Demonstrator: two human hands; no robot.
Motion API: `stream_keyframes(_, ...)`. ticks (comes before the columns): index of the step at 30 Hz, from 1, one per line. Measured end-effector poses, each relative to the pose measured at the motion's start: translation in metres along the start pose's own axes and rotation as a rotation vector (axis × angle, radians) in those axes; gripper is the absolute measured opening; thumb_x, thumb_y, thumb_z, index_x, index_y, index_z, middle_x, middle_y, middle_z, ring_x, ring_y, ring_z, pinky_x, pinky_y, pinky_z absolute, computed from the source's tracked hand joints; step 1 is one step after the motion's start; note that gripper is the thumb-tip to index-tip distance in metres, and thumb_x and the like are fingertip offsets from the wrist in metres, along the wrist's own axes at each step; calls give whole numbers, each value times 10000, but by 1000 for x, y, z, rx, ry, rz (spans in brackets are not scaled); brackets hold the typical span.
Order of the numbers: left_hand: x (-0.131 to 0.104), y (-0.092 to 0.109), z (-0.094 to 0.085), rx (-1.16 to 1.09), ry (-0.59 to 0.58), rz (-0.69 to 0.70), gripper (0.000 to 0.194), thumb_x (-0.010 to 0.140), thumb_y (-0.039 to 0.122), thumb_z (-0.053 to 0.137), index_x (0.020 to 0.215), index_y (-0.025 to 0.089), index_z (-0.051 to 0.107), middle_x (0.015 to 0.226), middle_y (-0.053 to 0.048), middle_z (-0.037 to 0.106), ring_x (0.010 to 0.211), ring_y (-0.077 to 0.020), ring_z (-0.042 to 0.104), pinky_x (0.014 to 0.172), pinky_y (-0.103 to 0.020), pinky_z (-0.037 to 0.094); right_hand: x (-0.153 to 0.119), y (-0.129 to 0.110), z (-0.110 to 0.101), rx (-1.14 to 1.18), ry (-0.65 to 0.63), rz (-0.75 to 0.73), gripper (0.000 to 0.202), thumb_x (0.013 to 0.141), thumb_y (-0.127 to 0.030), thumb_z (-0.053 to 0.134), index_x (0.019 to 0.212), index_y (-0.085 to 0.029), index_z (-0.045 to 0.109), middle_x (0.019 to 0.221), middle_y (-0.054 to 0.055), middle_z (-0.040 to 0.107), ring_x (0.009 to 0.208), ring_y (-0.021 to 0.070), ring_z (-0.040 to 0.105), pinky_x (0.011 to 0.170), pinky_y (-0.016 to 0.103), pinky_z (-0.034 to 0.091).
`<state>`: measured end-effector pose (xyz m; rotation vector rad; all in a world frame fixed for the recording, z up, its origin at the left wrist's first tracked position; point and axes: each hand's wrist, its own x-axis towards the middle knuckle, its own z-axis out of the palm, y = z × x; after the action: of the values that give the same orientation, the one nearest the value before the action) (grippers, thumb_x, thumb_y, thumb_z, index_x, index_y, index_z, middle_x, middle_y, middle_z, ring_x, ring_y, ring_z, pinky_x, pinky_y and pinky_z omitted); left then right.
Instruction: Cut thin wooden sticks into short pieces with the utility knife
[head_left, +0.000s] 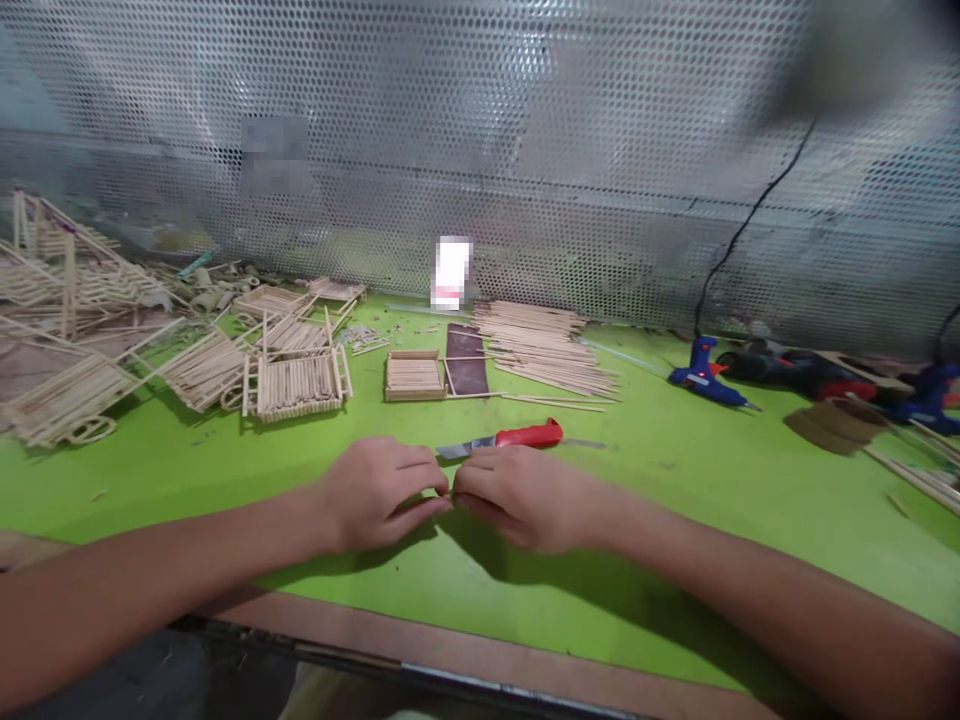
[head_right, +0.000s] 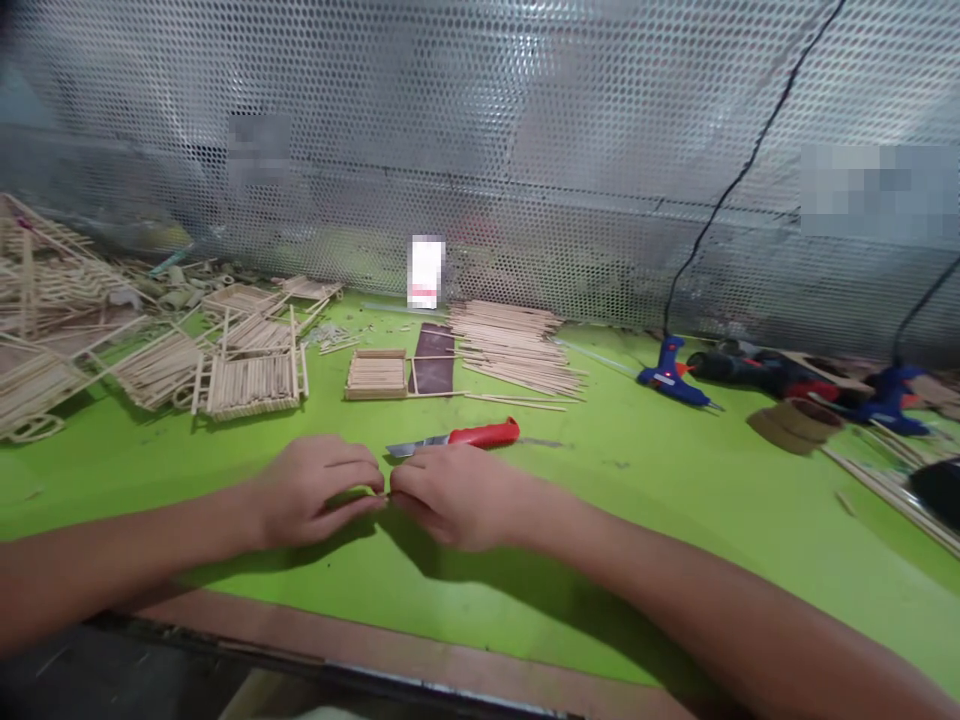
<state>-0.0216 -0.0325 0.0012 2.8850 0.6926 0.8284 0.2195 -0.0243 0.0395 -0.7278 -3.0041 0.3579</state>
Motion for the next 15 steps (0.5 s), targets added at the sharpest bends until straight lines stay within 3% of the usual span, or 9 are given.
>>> stream_keyframes(10, -1, -18, -8, 14, 100, 64, 189, 1050, 227, 519, 985, 185, 690, 865, -44, 752, 700, -156, 656, 615, -296, 478, -3, 14, 12, 20, 129, -87, 235, 1056, -212, 476, 925, -165, 664, 830, 54, 673, 708, 176, 563, 676, 310, 453)
stream_keyframes(12, -2, -30, -19, 21, 114, 35, 176, 1037, 215, 535, 988, 209, 704, 820, -33, 747, 672, -153, 658, 591, -290, 500, -3, 19, 17, 4, 157, -109, 257, 1068, -226, 473, 911, -161, 666, 820, 48, 670, 710, 169, 568, 682, 301, 453)
stream_keyframes(15, -7, -53, -50, 87, 128, -86, 174, 1012, 235, 546, 998, 256, 718, 823, -32, 752, 680, -172, 677, 571, -309, 532, -2, 24, 23, -43, 206, -147, 296, 1085, -271, 457, 905, -162, 664, 806, 46, 673, 722, 173, 579, 693, 307, 458)
